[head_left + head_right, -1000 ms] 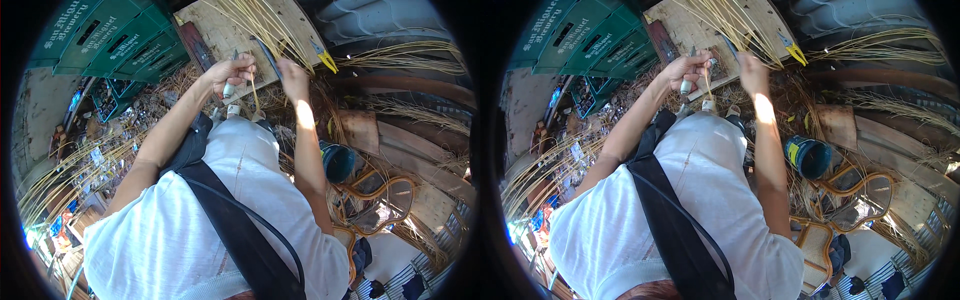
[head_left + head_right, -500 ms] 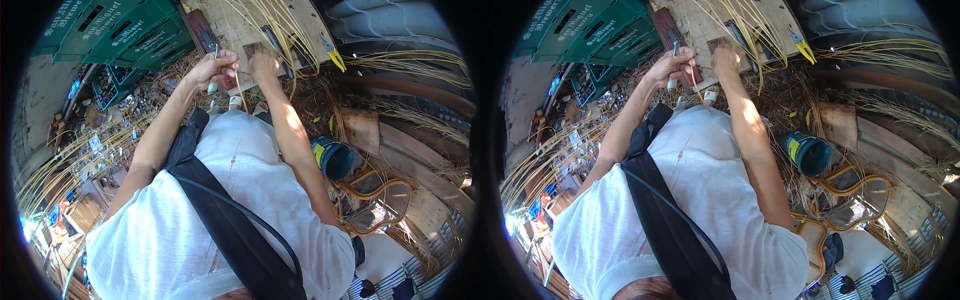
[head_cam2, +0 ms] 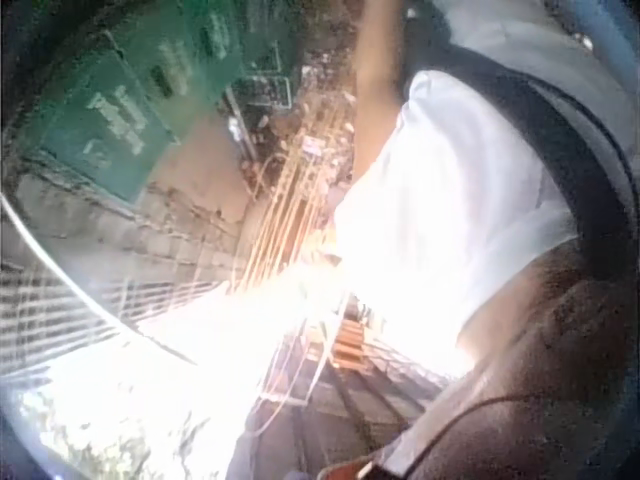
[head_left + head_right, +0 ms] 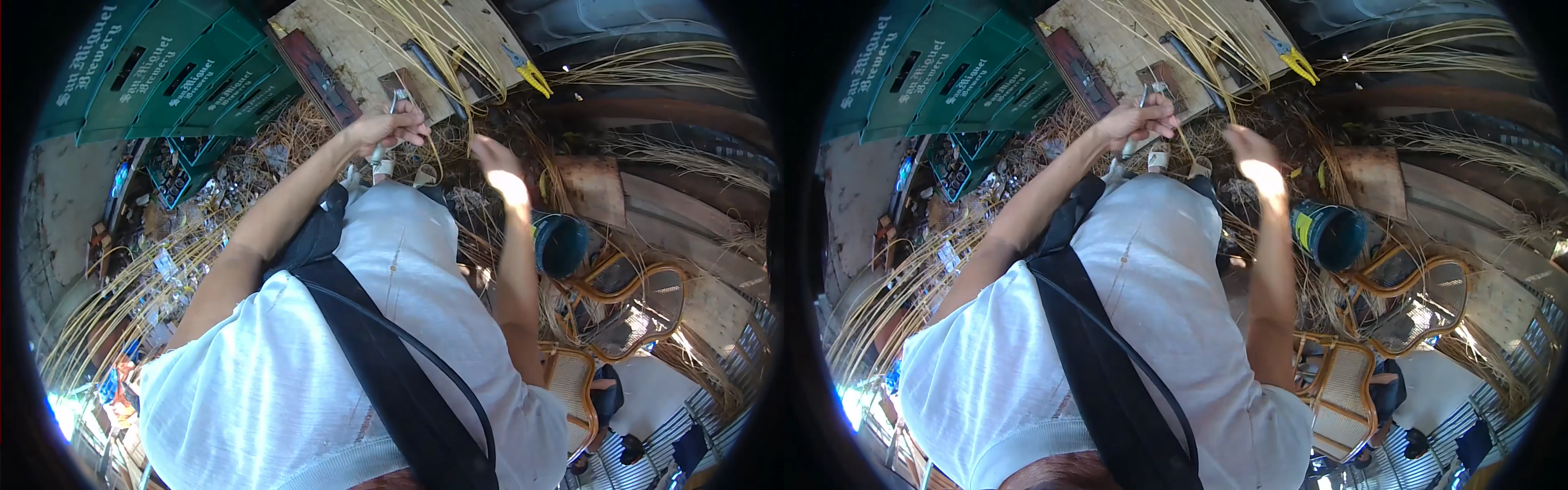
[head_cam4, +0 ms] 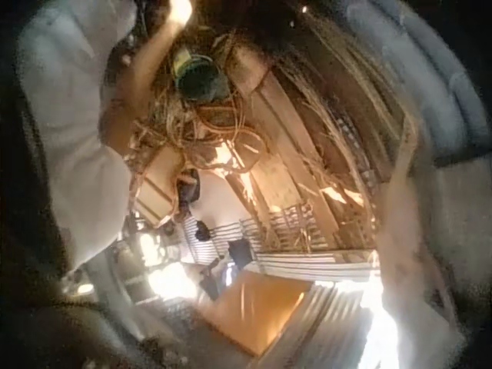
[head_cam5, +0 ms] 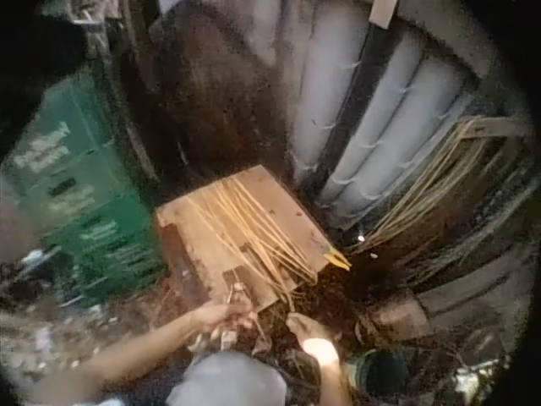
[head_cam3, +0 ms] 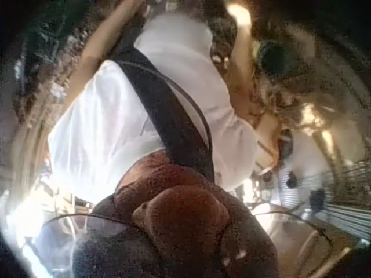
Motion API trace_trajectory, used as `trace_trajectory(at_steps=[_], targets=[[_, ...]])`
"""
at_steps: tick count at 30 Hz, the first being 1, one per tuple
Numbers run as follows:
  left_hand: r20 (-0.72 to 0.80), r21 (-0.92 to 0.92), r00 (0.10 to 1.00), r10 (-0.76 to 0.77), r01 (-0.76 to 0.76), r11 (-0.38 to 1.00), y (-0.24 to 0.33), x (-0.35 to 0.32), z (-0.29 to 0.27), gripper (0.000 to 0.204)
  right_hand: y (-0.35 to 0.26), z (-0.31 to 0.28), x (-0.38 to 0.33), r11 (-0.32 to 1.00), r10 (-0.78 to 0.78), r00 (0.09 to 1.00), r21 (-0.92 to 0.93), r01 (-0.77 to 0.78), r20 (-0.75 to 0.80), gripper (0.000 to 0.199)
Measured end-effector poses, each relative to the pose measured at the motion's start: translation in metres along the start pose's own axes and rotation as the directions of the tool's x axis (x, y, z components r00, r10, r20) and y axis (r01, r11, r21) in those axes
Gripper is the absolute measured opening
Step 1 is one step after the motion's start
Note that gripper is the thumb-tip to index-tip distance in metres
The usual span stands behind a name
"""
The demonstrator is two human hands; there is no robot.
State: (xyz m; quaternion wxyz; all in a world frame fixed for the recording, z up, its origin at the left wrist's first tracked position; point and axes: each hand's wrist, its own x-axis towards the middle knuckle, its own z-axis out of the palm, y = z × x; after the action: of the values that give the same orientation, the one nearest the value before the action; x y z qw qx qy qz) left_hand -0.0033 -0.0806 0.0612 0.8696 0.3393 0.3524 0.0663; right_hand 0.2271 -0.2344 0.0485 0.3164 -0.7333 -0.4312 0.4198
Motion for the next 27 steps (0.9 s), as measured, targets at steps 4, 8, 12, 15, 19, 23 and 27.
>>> trace_trajectory(at_steps=[4, 8, 12, 15, 19, 23, 27], targets=[[-0.140, 0.017, 0.986, -0.085, 0.088, 0.996, -0.018, 0.024, -0.016, 0.013, -0.071, 0.085, 0.044, 0.967, 0.159, 0.987, 0.202, -0.156, 0.000, 0.037], [-0.188, 0.017, 0.975, -0.116, 0.121, 0.992, -0.026, 0.022, -0.015, 0.019, -0.064, 0.110, 0.078, 0.977, -0.083, 0.982, -0.206, 0.047, -0.170, 0.031], [-0.257, 0.245, 0.940, -0.222, 0.286, 0.927, -0.017, 0.014, -0.011, 0.029, -0.066, 0.113, 0.079, 0.939, -0.069, 0.972, -0.345, -0.014, -0.227, 0.027], [-0.359, 0.517, 0.924, -0.129, 0.313, 0.797, -0.008, -0.005, -0.019, 0.038, -0.065, 0.113, 0.080, 0.982, -0.068, 0.980, -0.184, 0.033, -0.185, 0.027], [-0.375, 0.344, 0.925, -0.068, 0.207, 0.916, 0.002, -0.016, -0.040, 0.031, -0.073, 0.120, 0.079, 0.994, -0.017, 0.983, -0.111, -0.003, -0.183, 0.025], [-0.363, 0.472, 0.923, 0.125, 0.066, 0.879, 0.003, -0.006, -0.049, 0.023, -0.066, 0.124, 0.093, 0.967, -0.020, 0.967, -0.250, -0.046, -0.255, 0.025], [-0.082, 0.972, 0.829, 0.552, -0.055, 0.227, -0.014, 0.025, -0.066, 0.032, -0.065, 0.115, 0.075, 0.941, -0.062, 0.969, -0.338, -0.023, -0.239, 0.026]])
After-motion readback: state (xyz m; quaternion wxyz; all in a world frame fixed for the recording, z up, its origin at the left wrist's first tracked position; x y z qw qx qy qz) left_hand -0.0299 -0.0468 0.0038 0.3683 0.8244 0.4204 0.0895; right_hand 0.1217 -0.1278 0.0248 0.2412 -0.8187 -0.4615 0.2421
